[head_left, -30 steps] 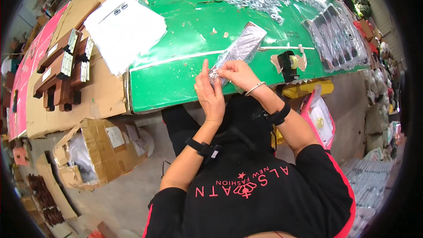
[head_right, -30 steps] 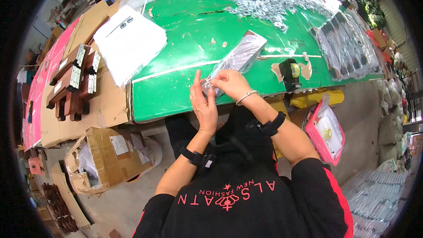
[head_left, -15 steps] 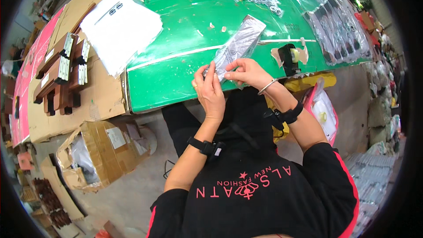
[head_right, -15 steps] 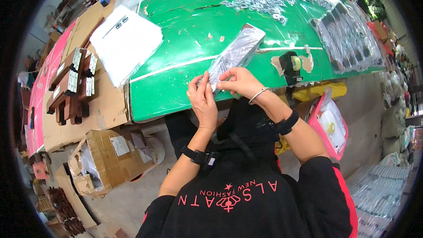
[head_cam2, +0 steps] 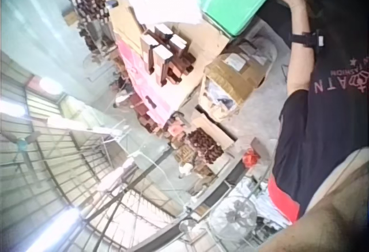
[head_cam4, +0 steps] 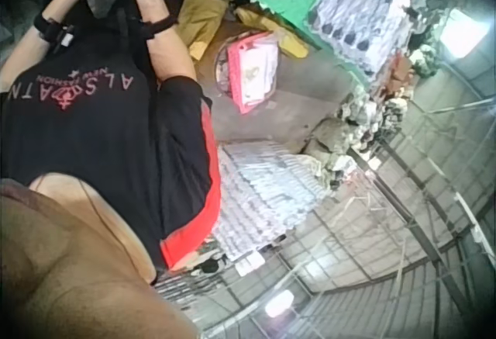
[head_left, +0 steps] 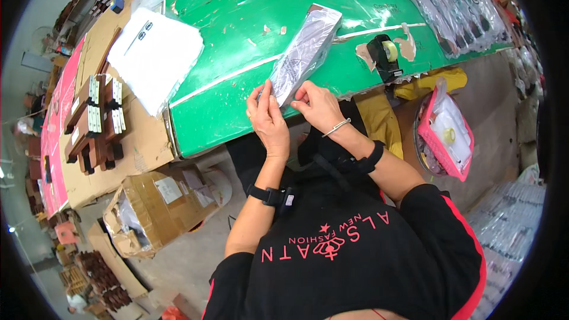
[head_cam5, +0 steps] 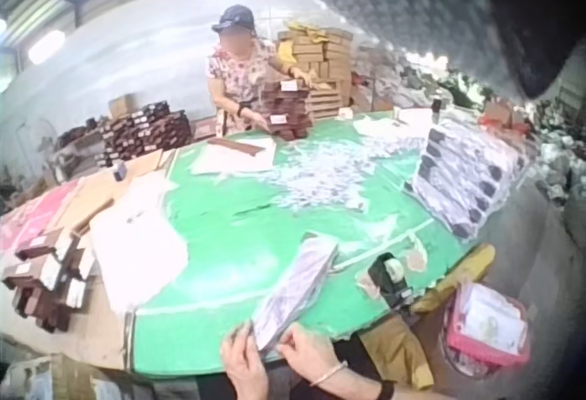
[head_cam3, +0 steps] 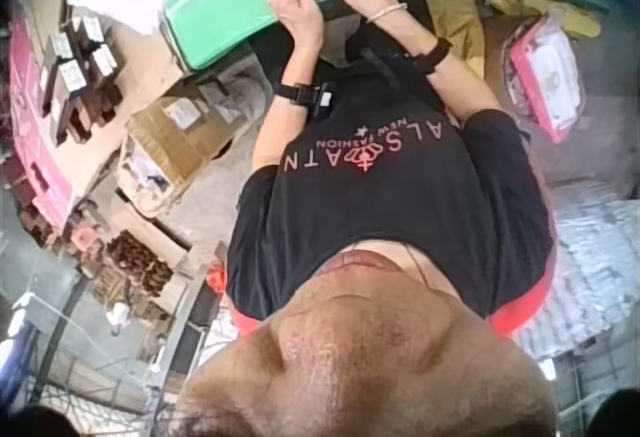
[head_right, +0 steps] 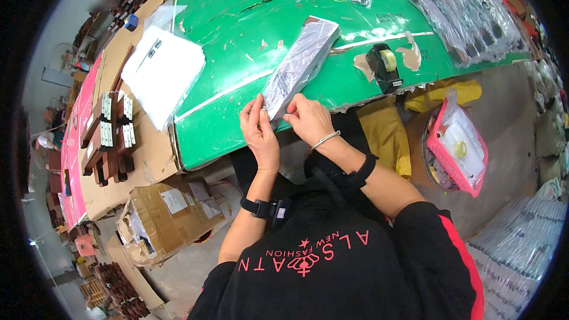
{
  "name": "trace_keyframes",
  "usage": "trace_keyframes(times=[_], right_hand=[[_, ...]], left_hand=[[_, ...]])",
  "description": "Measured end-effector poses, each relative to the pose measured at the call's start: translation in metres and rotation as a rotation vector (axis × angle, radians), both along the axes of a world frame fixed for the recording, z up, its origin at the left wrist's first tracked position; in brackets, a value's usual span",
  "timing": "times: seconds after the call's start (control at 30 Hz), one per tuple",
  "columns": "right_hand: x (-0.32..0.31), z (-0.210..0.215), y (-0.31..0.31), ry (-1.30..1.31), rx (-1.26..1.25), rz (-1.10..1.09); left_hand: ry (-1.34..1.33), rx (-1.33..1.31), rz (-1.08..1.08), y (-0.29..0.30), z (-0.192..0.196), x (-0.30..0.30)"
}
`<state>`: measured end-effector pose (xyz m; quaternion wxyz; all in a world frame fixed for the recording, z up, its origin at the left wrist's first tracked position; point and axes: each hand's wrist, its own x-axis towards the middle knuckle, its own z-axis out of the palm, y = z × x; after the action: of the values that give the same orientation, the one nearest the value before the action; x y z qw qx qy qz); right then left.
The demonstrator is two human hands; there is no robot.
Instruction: Wrapping wooden furniture components in plastic bags and sealing them with tape for shipment.
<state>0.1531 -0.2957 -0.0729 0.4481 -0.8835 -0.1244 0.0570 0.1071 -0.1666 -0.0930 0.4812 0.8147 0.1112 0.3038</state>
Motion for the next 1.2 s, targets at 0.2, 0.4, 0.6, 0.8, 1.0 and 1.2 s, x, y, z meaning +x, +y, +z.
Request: trace_keyframes(times=[0.2, 0.4, 0.6, 0.8, 1.0, 1.2], right_hand=[[-0.004, 0.0, 0.008, -0.101, 0.004, -0.058], [0.01, -0.014, -0.01, -0.418, -0.018, 0.079], [0.021, -0.021, -0.013, -0.562, -0.041, 0.184], [0.004, 0.002, -0.055, -0.488, 0.06, 0.088], [0.009, 0.035, -0.184, -0.595, -0.039, -0.51], [0.036, 0.017, -0.188, -0.505, -0.014, -0.46]], left_hand=[[0.016, -0.06, -0.066, 0.006, 0.003, -0.004], [0.022, -0.054, -0.116, 0.012, 0.009, -0.002], [0.024, -0.067, -0.167, 0.016, 0.006, -0.001], [0.086, 0.037, -0.288, 0.037, 0.01, 0.0], [0.197, 0.598, -0.213, 0.012, 0.063, 0.016], [0.224, 1.032, -0.222, -0.031, 0.054, 0.076]])
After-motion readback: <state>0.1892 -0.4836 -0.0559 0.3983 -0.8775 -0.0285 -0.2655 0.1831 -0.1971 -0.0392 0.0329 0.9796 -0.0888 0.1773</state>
